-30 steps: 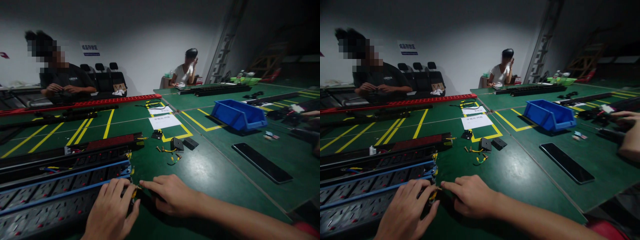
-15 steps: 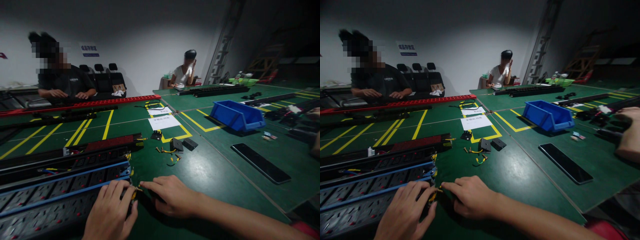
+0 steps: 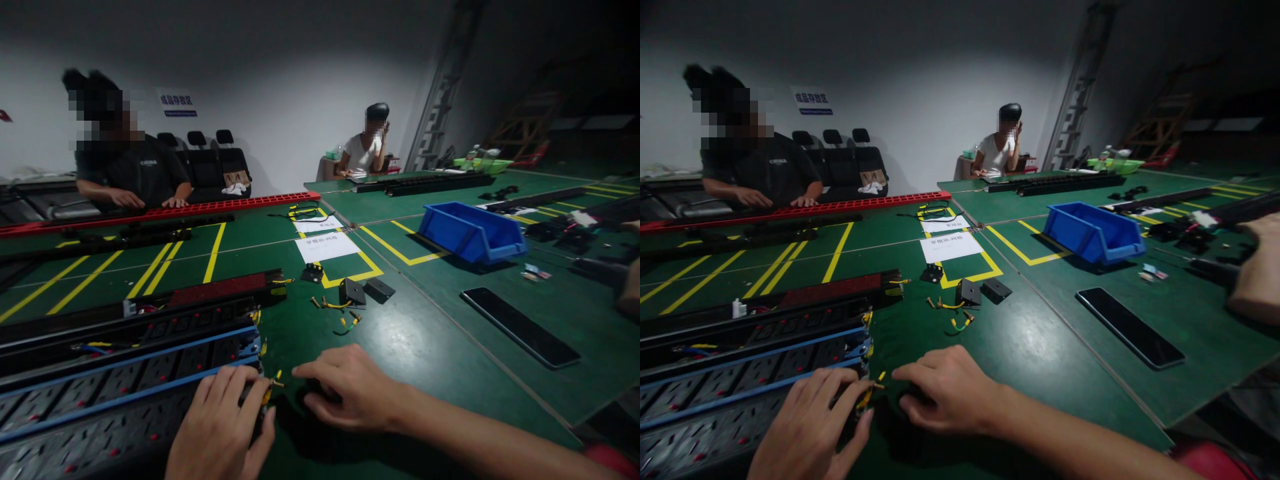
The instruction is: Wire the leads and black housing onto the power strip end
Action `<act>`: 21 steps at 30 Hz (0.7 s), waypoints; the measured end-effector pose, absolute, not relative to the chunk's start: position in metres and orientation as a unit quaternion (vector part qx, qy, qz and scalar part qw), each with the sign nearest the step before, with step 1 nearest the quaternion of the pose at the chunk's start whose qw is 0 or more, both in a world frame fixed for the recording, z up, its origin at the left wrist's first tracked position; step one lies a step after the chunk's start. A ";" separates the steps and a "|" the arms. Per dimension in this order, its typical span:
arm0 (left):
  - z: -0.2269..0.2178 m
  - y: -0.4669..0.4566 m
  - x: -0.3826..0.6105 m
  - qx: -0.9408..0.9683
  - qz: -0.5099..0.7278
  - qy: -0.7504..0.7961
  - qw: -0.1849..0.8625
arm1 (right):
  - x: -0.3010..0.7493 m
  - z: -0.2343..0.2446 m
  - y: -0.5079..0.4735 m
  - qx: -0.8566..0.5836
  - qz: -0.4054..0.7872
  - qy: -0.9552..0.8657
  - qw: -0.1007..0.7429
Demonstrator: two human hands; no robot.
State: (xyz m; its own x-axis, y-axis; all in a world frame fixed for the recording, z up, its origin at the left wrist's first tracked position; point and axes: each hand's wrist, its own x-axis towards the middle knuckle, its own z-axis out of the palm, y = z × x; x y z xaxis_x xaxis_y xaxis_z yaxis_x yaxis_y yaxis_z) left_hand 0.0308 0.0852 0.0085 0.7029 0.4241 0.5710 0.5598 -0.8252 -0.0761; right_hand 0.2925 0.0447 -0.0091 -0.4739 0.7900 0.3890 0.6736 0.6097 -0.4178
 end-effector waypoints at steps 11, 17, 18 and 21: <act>0.010 0.088 0.028 -0.920 -0.272 -0.255 0.123 | 0.399 0.027 0.085 -0.575 0.303 -0.372 0.663; 0.008 0.088 0.027 -0.918 -0.273 -0.256 0.130 | 0.451 0.025 0.088 -0.823 0.081 -0.438 0.352; 0.008 0.088 0.027 -0.919 -0.273 -0.254 0.131 | 0.454 0.022 0.088 -0.849 0.062 -0.442 0.281; 0.008 0.088 0.026 -0.919 -0.272 -0.255 0.131 | 0.454 0.012 0.090 -0.867 0.083 -0.461 0.168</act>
State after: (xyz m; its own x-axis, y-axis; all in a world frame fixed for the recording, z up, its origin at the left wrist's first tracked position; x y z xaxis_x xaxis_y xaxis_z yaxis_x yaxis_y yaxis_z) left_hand 0.0262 0.0885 0.0083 0.7219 0.3972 0.5666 0.5400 -0.8354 -0.1024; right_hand 0.4536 0.0902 0.0117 0.5604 0.8282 0.0102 0.7722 -0.5180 -0.3678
